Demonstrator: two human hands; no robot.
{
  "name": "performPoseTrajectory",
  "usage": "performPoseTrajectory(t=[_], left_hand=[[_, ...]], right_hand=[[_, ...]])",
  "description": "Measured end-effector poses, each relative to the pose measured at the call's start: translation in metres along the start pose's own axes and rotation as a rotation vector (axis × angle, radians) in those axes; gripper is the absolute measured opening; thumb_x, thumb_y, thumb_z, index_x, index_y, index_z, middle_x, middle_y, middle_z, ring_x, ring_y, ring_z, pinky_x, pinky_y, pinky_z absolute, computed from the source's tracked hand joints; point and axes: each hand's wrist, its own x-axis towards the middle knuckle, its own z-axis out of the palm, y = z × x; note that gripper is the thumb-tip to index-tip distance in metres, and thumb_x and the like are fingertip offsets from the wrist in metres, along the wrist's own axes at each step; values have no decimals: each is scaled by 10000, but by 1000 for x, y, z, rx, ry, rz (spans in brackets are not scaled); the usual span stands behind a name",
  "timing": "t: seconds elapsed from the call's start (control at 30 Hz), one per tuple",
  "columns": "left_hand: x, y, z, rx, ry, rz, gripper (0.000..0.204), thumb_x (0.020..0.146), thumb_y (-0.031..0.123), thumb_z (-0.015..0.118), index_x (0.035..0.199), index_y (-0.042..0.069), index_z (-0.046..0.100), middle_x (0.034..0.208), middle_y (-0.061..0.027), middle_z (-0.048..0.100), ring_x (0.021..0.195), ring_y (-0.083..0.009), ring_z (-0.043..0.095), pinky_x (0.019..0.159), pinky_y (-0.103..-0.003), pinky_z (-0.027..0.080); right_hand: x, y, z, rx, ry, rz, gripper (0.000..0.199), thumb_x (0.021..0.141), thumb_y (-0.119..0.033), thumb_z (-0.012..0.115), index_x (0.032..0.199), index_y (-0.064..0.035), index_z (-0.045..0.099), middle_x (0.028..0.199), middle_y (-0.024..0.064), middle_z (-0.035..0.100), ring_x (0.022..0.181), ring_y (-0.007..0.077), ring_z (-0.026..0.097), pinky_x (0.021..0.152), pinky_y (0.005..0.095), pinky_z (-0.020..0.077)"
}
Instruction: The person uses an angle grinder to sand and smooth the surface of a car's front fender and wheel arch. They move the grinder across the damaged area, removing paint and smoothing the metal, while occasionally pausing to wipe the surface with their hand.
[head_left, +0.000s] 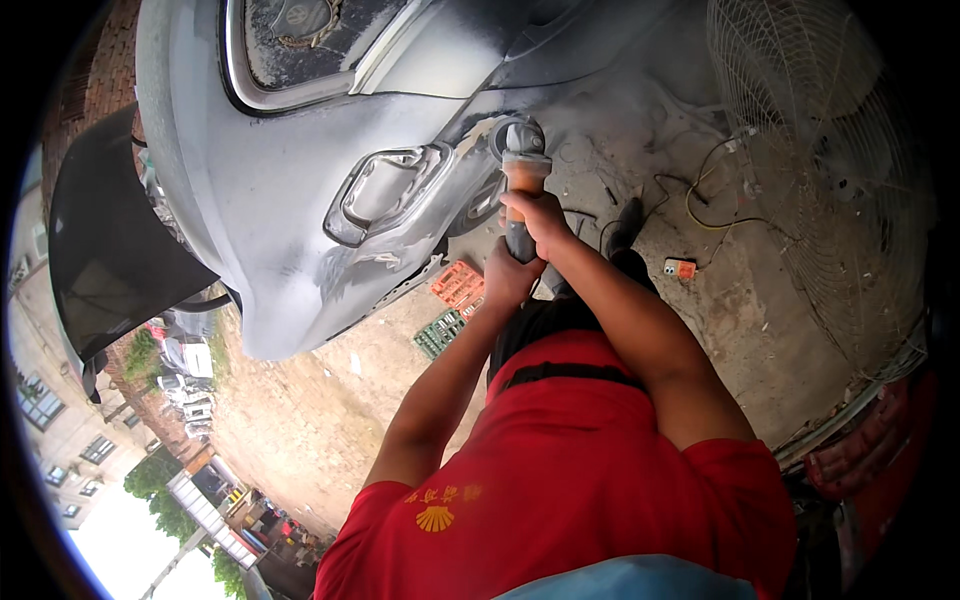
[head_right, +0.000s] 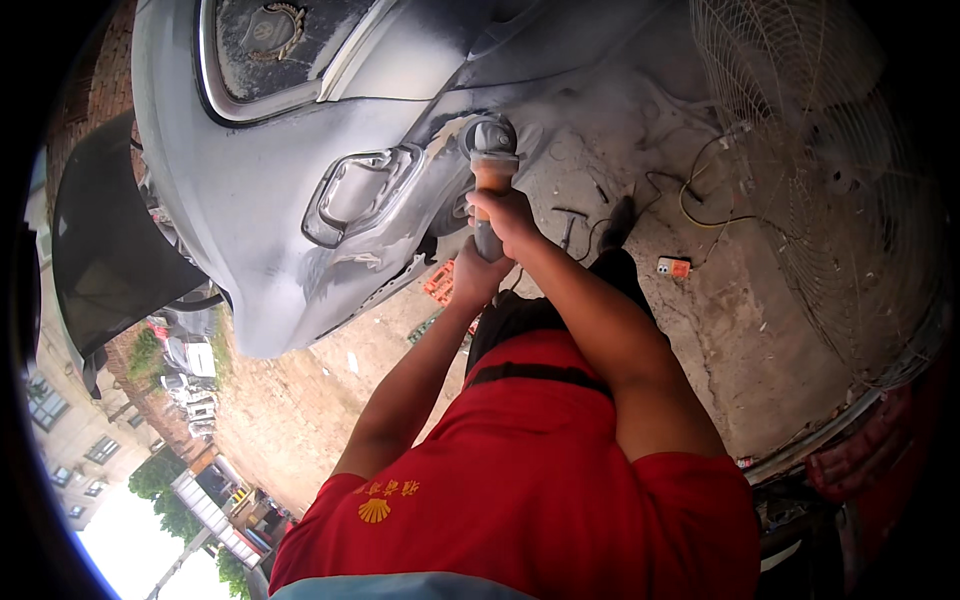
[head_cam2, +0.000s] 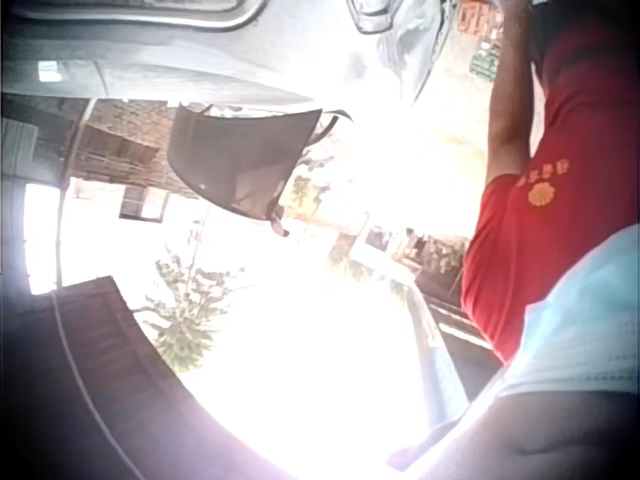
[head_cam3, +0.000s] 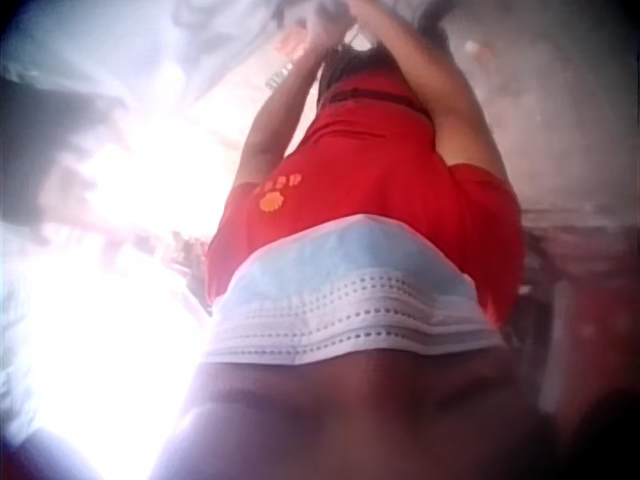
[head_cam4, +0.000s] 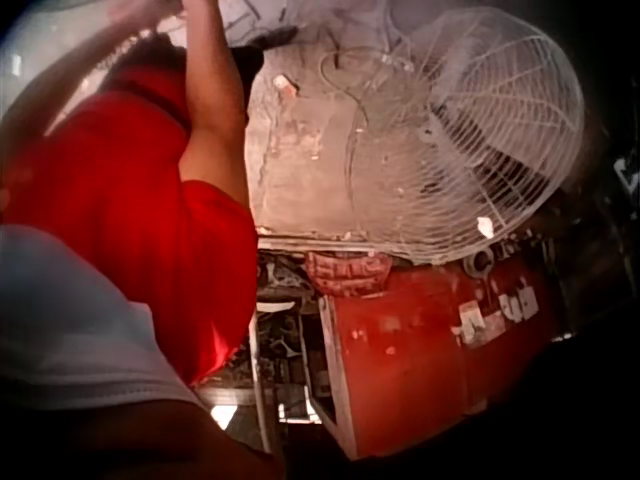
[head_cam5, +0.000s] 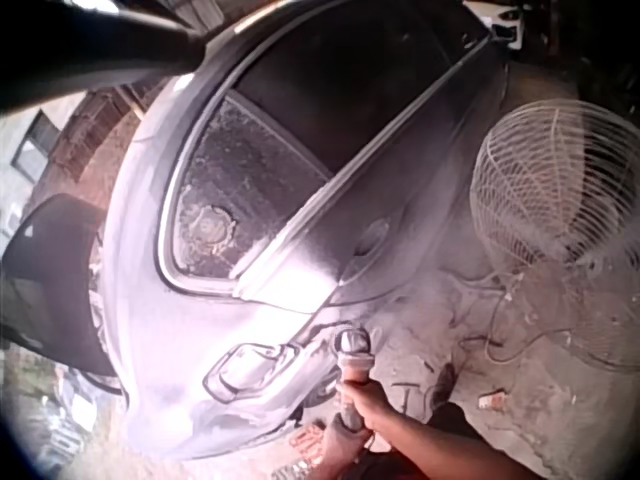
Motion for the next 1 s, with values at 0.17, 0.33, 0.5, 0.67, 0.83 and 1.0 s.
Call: performPoseTrajectory(t=[0.17,0.33,0.5,0.67,0.83,1.0], left_hand=[[-4,-6,6,-9,-58,-102,594,793,368,856,1113,-84,642,1017,-338,761,1003,-477,772,865,-532,583],[2,-3,5,21,-13,-37,608,795,390,869,1126,-70,647,1026,-331,766,1002,-474,774,869,-530,584],[0,-11,6,51,-76,-98,621,798,402,871,1131,-71,644,1030,-340,762,1001,-485,769,868,-531,582],[0,-1,5,55,-10,-40,634,798,420,868,1126,-73,641,1036,-337,761,1024,-491,764,881,-537,580],[-4,-1,3,75,-23,-68,635,794,412,868,1121,-81,637,1021,-338,761,1016,-497,764,878,-540,579],[-4,0,3,36,-8,-57,621,783,391,867,1116,-83,644,1004,-338,759,997,-493,767,869,-535,581]], right_hand=[[0,12,-10,46,35,69,262,914,-242,855,985,-33,715,848,70,721,731,203,717,692,356,571],[7,2,-7,22,-23,26,267,916,-227,859,1006,-18,718,848,70,720,727,199,715,703,350,590],[0,10,-9,65,35,84,266,923,-230,861,1006,-23,716,850,70,719,734,190,716,709,349,600],[-3,-1,-6,67,-31,10,273,919,-232,862,1018,-20,721,878,73,727,764,200,731,723,357,617],[-1,-3,-5,28,3,69,260,915,-227,855,1005,-23,722,871,74,728,743,199,726,705,355,601],[0,6,-7,5,-27,42,261,916,-229,852,1014,-19,732,884,72,731,723,196,710,729,356,611]])
